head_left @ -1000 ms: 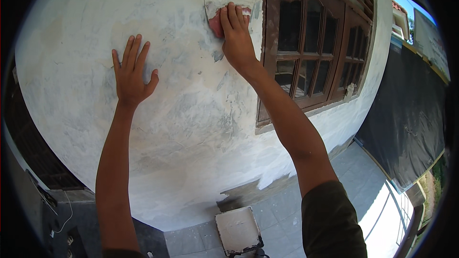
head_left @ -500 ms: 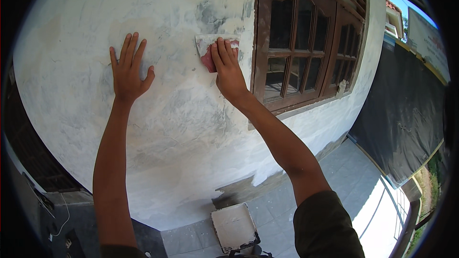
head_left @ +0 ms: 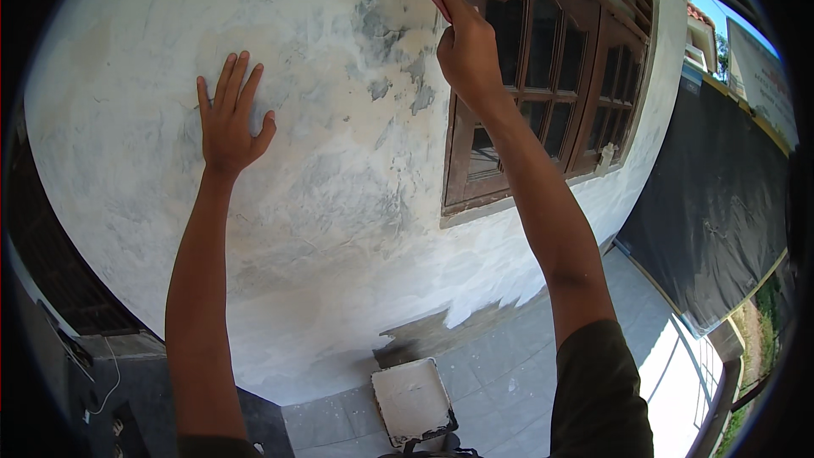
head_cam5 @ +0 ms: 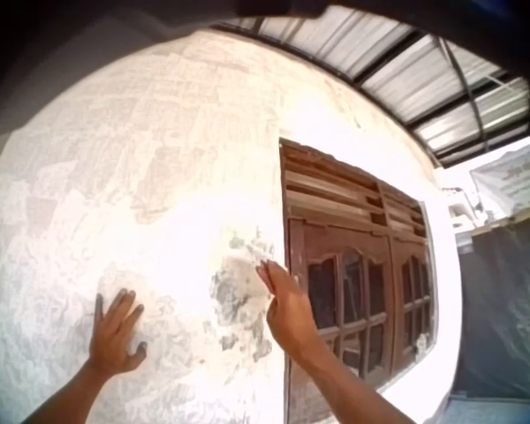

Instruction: Using a putty knife to apply filler or putty to an exterior building wall.

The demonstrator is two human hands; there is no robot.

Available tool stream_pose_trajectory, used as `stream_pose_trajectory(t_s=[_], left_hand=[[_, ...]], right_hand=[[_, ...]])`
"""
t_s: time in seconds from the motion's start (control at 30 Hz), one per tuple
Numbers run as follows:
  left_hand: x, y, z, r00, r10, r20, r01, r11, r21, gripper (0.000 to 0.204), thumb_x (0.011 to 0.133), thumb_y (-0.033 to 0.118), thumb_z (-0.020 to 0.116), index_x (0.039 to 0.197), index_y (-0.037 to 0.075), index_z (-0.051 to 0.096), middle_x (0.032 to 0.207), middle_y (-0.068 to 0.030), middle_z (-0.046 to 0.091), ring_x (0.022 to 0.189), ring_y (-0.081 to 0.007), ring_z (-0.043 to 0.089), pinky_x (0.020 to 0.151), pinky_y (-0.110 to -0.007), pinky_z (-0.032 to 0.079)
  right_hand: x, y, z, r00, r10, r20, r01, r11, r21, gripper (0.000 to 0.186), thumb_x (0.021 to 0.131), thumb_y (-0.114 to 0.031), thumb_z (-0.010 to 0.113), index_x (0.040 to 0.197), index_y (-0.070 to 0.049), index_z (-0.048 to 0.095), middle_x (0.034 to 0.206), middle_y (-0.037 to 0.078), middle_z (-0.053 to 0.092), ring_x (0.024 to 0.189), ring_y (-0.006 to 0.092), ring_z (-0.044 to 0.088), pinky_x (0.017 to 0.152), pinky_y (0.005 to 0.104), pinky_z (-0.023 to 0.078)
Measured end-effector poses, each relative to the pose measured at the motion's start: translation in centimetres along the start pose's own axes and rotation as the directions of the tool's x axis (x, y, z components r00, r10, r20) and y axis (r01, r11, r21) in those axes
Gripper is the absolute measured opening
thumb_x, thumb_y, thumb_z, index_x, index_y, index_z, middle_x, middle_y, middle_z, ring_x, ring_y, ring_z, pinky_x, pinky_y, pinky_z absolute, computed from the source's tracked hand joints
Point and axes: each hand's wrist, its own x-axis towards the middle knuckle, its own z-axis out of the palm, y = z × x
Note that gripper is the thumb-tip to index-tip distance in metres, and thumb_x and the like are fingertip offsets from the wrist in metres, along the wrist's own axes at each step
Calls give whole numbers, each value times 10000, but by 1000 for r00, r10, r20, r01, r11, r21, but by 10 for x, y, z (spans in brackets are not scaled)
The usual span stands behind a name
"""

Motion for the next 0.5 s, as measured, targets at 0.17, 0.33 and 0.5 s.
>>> stream_pose_trajectory(t_s=[0.17,0.33,0.5], left_hand=[[0,-1,-1,1000,0,5,0,1000,5,673,852,274,646,1498,154,498,1631,-68,395,1532,-260,325,1228,-641,105],[-1,-2,-1,1000,-2,17,1,1000,15,683,846,273,643,1502,154,493,1638,-69,382,1537,-261,313,1228,-646,94],[0,-2,-3,999,2,36,-3,1000,24,689,839,257,633,1505,153,489,1643,-77,368,1542,-273,299,1226,-655,82]], right_hand=[[58,43,64,950,-294,-110,221,876,-429,439,930,52,479,1364,103,524,1371,347,550,1263,488,545,1079,513,453],[46,51,103,941,-336,-44,258,794,-551,470,913,89,463,1381,112,500,1385,361,536,1310,489,513,1107,500,423],[17,42,103,969,-246,28,241,914,-327,632,839,138,519,1456,121,388,1540,346,347,1410,542,369,1160,582,353]])
